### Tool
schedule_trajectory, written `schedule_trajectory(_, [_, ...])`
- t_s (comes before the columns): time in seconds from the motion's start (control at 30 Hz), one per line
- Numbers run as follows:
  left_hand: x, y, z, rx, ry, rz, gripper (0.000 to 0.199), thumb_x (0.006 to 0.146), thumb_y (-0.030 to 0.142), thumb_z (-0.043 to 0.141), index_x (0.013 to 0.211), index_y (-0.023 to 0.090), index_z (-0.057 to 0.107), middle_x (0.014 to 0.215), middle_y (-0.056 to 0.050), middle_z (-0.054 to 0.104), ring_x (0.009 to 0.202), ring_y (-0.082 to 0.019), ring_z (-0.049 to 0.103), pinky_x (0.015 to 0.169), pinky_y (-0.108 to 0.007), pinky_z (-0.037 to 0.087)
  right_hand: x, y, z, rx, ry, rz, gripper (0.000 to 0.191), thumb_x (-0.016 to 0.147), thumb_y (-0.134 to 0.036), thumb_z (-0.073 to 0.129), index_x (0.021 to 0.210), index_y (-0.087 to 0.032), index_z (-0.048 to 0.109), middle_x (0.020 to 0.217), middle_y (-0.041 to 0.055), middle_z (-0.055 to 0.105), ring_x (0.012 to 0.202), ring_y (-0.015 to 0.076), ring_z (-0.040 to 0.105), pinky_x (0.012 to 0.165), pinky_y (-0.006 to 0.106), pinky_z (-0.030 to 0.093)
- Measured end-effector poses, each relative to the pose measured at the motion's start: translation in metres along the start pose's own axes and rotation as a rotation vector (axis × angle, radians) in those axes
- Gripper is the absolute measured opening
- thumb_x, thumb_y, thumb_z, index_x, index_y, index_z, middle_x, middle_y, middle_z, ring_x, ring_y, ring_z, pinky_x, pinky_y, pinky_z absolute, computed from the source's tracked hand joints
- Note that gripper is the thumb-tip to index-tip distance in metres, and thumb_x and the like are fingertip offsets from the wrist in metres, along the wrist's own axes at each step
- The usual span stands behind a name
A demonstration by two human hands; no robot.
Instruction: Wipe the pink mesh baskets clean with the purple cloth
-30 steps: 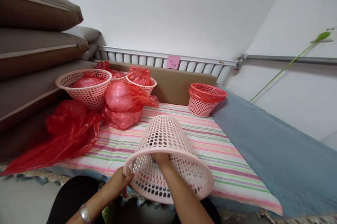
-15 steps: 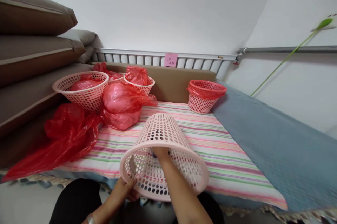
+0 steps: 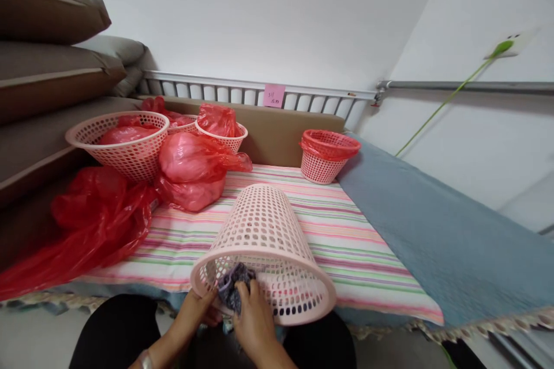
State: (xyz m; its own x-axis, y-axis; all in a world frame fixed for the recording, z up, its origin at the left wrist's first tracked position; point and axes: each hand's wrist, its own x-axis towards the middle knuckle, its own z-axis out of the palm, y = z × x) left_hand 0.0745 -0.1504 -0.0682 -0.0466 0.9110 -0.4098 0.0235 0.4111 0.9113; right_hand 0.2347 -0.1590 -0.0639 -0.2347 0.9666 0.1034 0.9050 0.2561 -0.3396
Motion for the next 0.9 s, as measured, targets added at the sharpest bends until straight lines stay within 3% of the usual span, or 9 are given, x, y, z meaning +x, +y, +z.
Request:
schedule_trajectory(0.1, [0.004,0.003,-0.005,0.036,-0.006,0.060,0.048,0.068,0.062,0.056,0.078,0.014,0.056,0.039,0.000,0.055,0.040,-0.020,0.059,0.041,-0.026,0.043,0.036,0.005,-0.007,-0.027,0.041,-0.030,0.054,0.067,-0.012,0.053,0.119,-0.025,0.053,0.115,0.0088,0.054,0.104,0.0249,0.053,0.089,0.034,0.041])
schedule_trajectory(0.23, [0.000,0.013,-0.010,0.040,-0.052,0.118,0.044,0.068,0.057,0.056,0.075,0.014,0.056,0.042,0.001,0.054,0.039,-0.017,0.057,0.039,-0.024,0.040,0.104,0.016,-0.012,-0.036,0.123,-0.046,0.051,0.074,-0.019,0.051,0.125,-0.018,0.052,0.122,0.0129,0.055,0.113,0.0285,0.050,0.095,0.038,0.039])
schedule_trajectory(0.33, [-0.006,0.023,-0.011,0.059,-0.067,0.145,0.042,0.069,0.055,0.055,0.077,0.014,0.057,0.045,0.001,0.055,0.039,-0.016,0.056,0.040,-0.023,0.040,0.146,0.025,-0.015,-0.029,0.215,-0.058,0.042,0.083,-0.026,0.046,0.124,-0.021,0.054,0.127,0.0095,0.055,0.121,0.0303,0.044,0.102,0.044,0.033])
schedule_trajectory(0.43, [-0.007,0.029,-0.014,0.085,-0.063,0.147,0.042,0.069,0.055,0.055,0.070,0.013,0.058,0.048,-0.002,0.057,0.041,-0.016,0.056,0.042,-0.025,0.042,0.171,0.031,-0.016,-0.034,0.257,-0.064,0.037,0.087,-0.029,0.042,0.120,-0.023,0.058,0.126,0.0066,0.057,0.123,0.0288,0.044,0.105,0.044,0.029])
schedule_trajectory(0.6, [-0.001,0.013,-0.015,-0.025,0.044,0.129,0.047,0.064,0.060,0.060,0.071,0.015,0.057,0.052,-0.003,0.062,0.046,-0.019,0.059,0.046,-0.027,0.046,0.186,0.034,-0.010,-0.089,0.311,-0.041,0.040,0.089,-0.036,0.040,0.121,-0.020,0.058,0.127,0.0082,0.056,0.124,0.0287,0.042,0.108,0.043,0.025])
schedule_trajectory(0.73, [-0.002,-0.006,-0.002,-0.134,-0.068,-0.020,0.056,0.057,0.067,0.064,0.073,0.013,0.059,0.054,-0.006,0.064,0.051,-0.021,0.063,0.050,-0.030,0.050,0.186,0.033,-0.008,-0.086,0.295,-0.059,0.036,0.088,-0.031,0.042,0.116,-0.021,0.061,0.126,0.0078,0.057,0.125,0.0285,0.041,0.109,0.044,0.020])
schedule_trajectory(0.9, [-0.002,-0.006,0.011,-0.190,-0.074,-0.031,0.055,0.056,0.067,0.065,0.073,0.015,0.058,0.056,-0.010,0.066,0.055,-0.024,0.065,0.056,-0.034,0.052,0.161,0.026,-0.015,-0.043,0.161,0.043,0.048,0.074,-0.019,0.053,0.121,-0.017,0.055,0.123,0.0119,0.057,0.117,0.0270,0.048,0.100,0.037,0.034])
